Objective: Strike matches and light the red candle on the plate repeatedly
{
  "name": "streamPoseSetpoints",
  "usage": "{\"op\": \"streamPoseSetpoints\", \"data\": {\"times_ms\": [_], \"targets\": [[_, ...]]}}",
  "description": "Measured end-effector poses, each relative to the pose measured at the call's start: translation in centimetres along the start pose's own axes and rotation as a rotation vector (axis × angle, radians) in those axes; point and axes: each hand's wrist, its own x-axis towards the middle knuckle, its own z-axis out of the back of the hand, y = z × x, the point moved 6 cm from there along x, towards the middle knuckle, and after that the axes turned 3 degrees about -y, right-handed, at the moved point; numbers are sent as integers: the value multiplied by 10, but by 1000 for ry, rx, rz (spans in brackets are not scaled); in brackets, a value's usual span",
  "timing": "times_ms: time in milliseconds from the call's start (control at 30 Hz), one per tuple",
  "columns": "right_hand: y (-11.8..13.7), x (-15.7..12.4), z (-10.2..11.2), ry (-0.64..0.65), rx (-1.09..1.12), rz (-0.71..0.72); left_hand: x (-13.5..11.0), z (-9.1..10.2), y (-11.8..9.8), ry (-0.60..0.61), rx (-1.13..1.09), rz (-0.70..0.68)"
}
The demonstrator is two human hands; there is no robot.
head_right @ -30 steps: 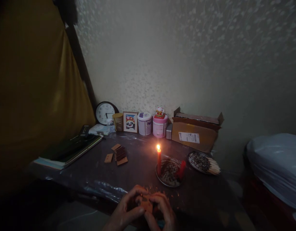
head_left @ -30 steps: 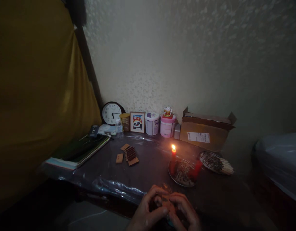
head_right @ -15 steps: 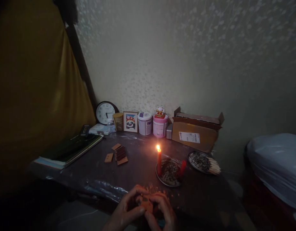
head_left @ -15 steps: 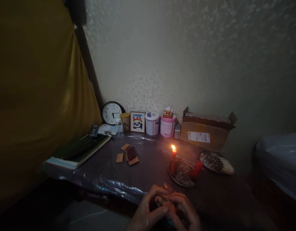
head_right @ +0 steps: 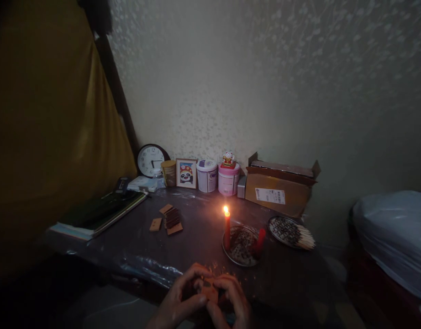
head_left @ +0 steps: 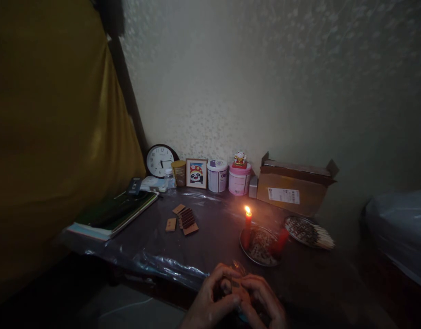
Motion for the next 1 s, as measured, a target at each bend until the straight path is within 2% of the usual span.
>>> {"op": "streamPoseSetpoints", "data": {"times_ms": [233,700,1000], "targets": [[4,1,1,-33,-33,22,0,-2,-1,8,-12,23],[4,0,2,-21,-26,6,-1,-1,-4,-19,23,17],[6,1,3,-4,-29,-44,-1,-1,-3,-14,34,-16]]}}
